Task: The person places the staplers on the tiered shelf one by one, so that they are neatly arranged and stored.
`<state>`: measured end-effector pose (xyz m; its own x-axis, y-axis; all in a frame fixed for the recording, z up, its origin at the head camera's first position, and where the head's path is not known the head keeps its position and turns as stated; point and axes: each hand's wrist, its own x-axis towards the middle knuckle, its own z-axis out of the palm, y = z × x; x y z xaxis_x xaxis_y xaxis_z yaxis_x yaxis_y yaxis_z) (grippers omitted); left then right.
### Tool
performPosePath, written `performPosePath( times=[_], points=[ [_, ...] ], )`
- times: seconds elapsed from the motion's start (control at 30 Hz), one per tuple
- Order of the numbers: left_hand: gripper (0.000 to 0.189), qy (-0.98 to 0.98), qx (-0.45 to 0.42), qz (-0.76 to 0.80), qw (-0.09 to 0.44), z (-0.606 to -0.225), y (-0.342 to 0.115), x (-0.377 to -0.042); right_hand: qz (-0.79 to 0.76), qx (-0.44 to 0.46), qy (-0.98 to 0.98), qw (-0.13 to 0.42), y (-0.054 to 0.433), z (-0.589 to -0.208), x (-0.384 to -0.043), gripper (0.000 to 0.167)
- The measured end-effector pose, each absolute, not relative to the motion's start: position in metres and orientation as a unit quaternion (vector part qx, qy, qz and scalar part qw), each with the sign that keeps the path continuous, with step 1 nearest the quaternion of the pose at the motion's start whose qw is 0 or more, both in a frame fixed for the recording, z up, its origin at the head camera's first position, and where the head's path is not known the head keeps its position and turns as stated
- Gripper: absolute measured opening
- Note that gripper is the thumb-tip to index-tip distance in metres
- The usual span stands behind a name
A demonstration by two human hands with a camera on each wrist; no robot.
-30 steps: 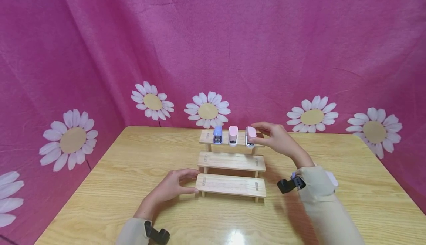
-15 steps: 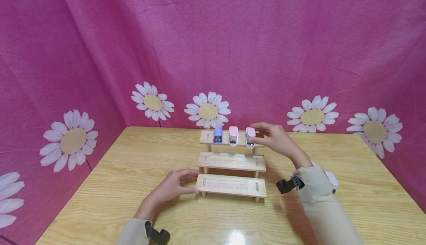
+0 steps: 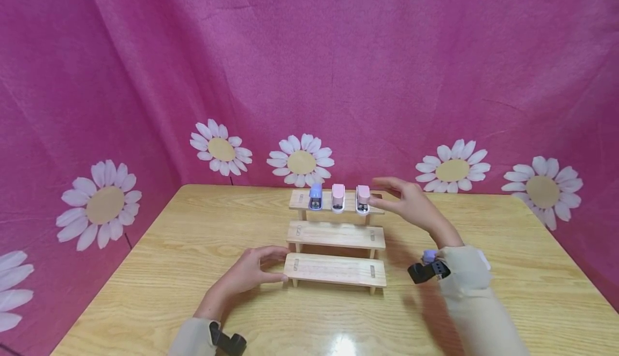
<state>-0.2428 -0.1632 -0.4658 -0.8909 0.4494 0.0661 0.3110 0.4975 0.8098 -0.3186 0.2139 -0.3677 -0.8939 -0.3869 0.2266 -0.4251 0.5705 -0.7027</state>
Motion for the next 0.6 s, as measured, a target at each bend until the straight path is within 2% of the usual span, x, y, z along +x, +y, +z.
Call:
performPosePath(
  times=[0.6],
  points=[
    [0.057,0.861,0.231,0.449,0.065,-0.466,-0.164,-0.243,0.386,0.2,-0.898,0.062,0.283,-0.393,-0.297,0.048]
  ],
)
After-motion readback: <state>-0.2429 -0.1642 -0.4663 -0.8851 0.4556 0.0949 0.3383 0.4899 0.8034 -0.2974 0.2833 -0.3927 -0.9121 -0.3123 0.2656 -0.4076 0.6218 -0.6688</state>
